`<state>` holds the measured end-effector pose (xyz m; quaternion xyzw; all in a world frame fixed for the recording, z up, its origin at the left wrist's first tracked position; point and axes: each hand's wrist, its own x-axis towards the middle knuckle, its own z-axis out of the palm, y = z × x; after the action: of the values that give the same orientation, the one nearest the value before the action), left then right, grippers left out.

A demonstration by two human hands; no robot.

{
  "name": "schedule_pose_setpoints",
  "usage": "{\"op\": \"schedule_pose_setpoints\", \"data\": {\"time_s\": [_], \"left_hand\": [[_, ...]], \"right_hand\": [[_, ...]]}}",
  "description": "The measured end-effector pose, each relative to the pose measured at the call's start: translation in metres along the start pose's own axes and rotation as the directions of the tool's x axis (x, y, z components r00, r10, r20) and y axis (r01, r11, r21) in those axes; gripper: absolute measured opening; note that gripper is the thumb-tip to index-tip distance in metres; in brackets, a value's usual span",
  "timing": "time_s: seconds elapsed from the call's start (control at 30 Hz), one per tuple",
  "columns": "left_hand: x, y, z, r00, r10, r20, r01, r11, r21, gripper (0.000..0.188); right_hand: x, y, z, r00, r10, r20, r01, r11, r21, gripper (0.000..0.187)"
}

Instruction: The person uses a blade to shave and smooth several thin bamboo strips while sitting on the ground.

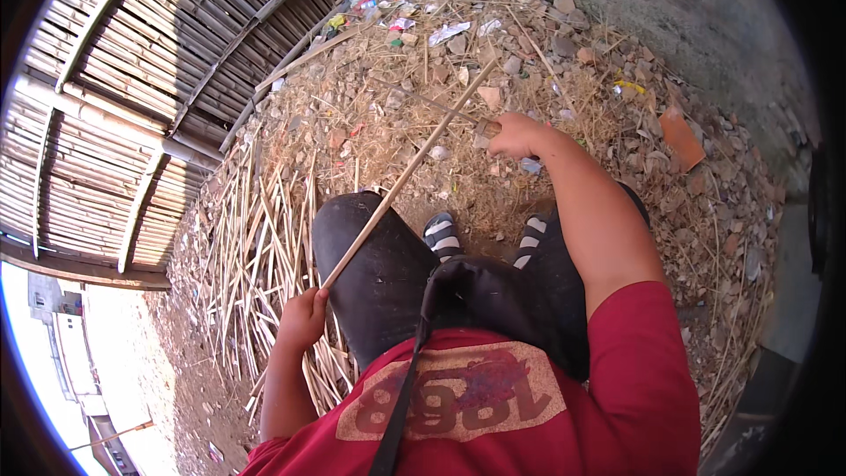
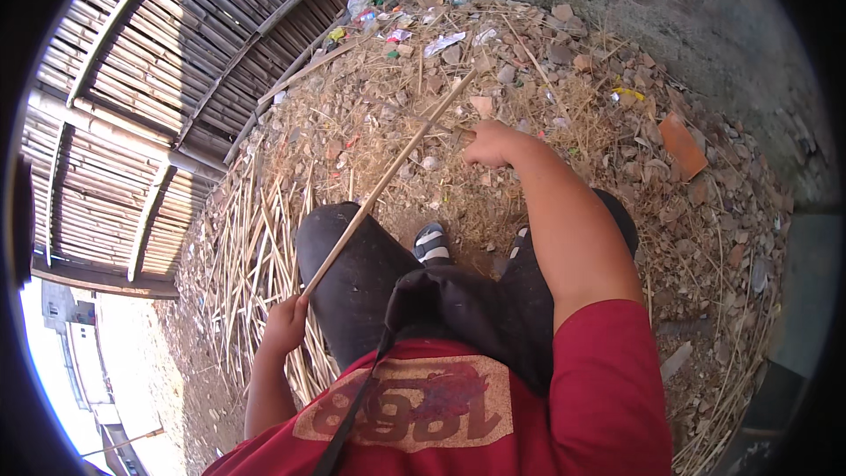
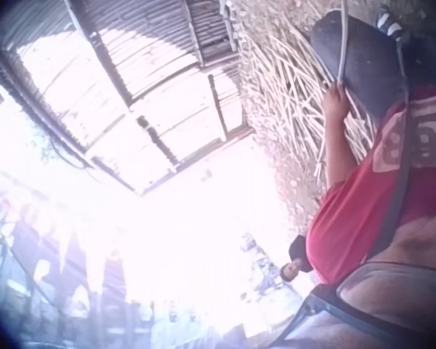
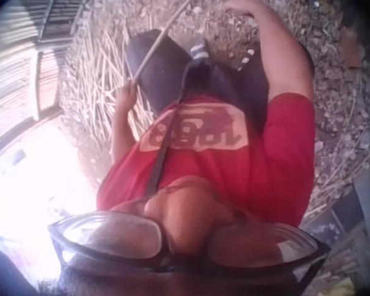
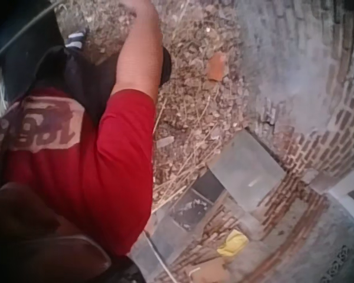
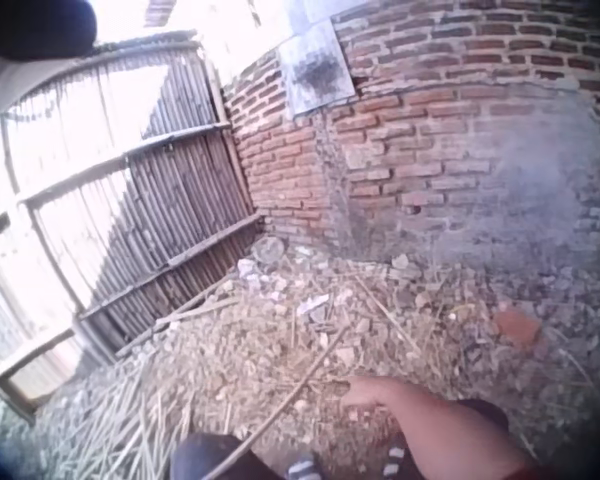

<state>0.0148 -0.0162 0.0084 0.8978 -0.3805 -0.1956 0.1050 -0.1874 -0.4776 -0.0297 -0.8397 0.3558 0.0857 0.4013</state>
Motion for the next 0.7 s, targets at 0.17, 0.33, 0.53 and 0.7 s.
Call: {"op": "schedule_pose_setpoints", "data": {"time_s": [0.17, 0.33, 0.53, 0.7], "left_hand": [[-0.003, 0.007, -0.006, 0.996, -0.038, 0.075, 0.042, 0.998, -0.054, 0.045], [-0.002, -0.001, -0.003, 0.999, -0.014, 0.043, 0.016, 0.999, -0.035, 0.048], [-0.008, -0.011, -0.002, 0.999, -0.019, 0.035, 0.023, 0.993, -0.116, 0.048], [-0.017, -0.046, -0.005, 0.99, -0.113, -0.086, 0.097, 0.98, -0.172, 0.044]], "right_hand": [[-0.014, -0.022, 0.011, 0.989, -0.143, -0.026, 0.14, 0.985, -0.099, 0.037], [-0.016, -0.018, 0.004, 0.985, -0.16, 0.07, 0.167, 0.979, -0.12, 0.036], [-0.01, -0.004, -0.01, 0.995, -0.059, -0.083, 0.056, 0.998, -0.031, 0.035], [-0.027, -0.013, -0.024, 0.98, -0.047, -0.191, 0.055, 0.998, 0.039, 0.038]]}}
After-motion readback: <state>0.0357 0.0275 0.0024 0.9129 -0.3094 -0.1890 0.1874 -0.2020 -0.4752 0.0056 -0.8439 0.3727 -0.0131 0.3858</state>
